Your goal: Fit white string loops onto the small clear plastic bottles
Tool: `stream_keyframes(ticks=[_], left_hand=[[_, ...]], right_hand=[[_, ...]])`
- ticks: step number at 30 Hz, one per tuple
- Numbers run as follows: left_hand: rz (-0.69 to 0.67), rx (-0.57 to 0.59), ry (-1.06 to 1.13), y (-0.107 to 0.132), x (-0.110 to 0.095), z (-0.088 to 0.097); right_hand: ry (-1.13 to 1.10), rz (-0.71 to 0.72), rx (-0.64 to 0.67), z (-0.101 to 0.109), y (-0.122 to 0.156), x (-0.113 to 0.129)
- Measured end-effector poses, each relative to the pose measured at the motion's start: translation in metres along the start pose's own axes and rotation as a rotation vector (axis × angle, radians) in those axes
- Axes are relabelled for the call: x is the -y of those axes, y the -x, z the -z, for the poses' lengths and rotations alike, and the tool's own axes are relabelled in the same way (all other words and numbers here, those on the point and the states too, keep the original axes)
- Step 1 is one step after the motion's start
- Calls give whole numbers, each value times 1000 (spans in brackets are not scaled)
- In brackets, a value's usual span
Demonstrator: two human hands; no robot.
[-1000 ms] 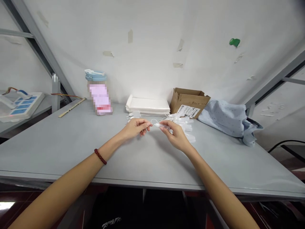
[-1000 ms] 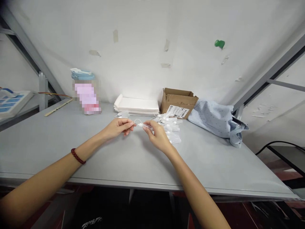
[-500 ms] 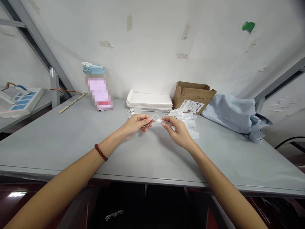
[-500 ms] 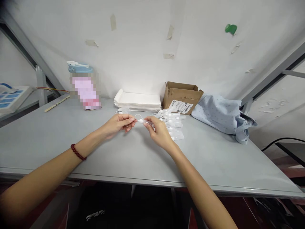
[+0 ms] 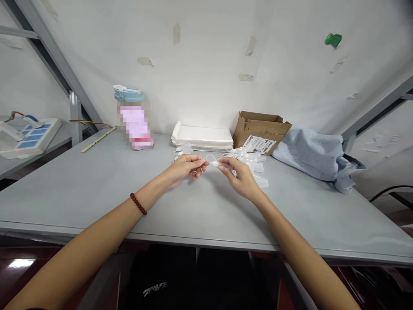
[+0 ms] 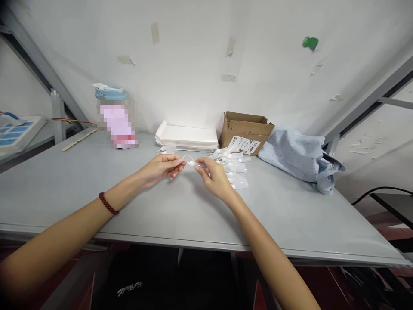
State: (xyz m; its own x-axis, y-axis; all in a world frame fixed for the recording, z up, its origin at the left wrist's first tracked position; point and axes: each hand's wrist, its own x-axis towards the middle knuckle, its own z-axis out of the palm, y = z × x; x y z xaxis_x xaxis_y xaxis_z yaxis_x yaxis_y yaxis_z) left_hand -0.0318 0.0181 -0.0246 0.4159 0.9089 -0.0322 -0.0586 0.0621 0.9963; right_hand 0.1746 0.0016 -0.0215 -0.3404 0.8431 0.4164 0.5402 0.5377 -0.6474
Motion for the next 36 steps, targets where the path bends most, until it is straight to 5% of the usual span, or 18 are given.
stream_keyframes(ticks=[36], left_hand=[[11,-4,-63,1,-1,-1]], right_hand=[[-11,26,-4,-1,1,0]])
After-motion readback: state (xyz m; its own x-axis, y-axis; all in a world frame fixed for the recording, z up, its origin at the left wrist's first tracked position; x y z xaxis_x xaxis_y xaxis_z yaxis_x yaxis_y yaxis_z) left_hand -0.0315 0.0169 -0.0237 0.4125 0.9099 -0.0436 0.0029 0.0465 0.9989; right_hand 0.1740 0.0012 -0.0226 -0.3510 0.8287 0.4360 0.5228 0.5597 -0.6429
